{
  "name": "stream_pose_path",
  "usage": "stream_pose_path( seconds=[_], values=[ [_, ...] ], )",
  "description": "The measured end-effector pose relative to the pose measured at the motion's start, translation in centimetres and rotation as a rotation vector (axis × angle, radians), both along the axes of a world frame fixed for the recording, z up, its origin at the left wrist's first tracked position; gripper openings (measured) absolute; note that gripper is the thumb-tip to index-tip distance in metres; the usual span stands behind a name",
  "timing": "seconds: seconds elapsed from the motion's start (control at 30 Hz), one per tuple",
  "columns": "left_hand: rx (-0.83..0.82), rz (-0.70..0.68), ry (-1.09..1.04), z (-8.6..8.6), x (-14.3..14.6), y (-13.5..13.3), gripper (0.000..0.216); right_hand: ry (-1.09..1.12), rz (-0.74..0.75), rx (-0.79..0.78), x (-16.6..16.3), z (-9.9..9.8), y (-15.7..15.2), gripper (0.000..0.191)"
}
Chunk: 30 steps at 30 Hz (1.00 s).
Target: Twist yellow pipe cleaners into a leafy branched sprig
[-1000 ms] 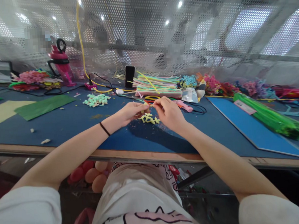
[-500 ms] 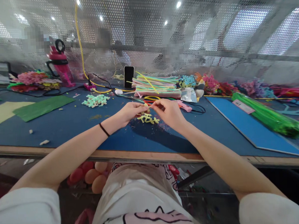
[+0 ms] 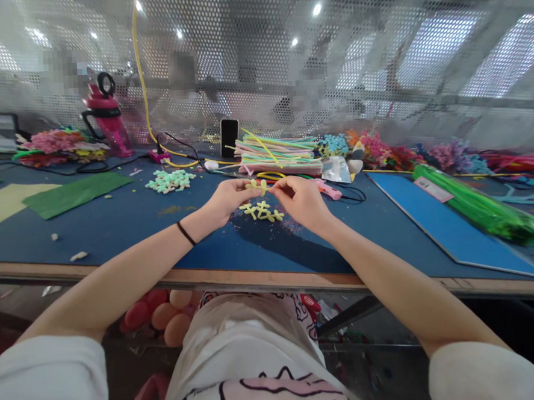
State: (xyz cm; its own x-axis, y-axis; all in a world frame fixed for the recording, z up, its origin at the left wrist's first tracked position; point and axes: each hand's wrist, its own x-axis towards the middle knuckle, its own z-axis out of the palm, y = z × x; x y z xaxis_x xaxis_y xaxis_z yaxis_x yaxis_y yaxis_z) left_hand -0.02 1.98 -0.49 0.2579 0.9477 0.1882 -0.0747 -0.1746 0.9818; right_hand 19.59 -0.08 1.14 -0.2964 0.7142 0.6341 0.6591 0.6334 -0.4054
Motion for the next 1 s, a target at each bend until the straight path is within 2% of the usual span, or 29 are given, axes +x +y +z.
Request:
stream_pose_path(
  seconds=[0.2,0.47,0.6,0.73,0.87,1.0],
  values=[
    [0.03,0.031,0.026,0.6,0.0,-0.5,0.038,0.07,-0.016,-0.055,-0.3,0.2,-0.5,0.021],
    [0.113,0.073,0.014,0.3,0.1,-0.5,0.033,0.142,0.009,-0.167,-0.4,0.3,-0.6,0.024],
    [0.166,0.033,0.005,0.4,0.1,-0.6,0.036,0.174,0.015,-0.221,-0.6,0.0,-0.5,0.025],
    [0.129,0.044,0.033,0.7,0.1,-0.9,0.042,0.234,0.075,-0.324,-0.8,-0.3,-0.4,0.026],
    [0.121,-0.007,0.111,0.7,0.1,-0.8,0.049,0.331,0.144,-0.443,-1.0,0.0,-0.7,0.03],
    [0.146,-0.029,0.134,0.4,0.2,-0.7,0.045,0.473,0.106,-0.478,-1.1,0.1,-0.8,0.033]
  ],
)
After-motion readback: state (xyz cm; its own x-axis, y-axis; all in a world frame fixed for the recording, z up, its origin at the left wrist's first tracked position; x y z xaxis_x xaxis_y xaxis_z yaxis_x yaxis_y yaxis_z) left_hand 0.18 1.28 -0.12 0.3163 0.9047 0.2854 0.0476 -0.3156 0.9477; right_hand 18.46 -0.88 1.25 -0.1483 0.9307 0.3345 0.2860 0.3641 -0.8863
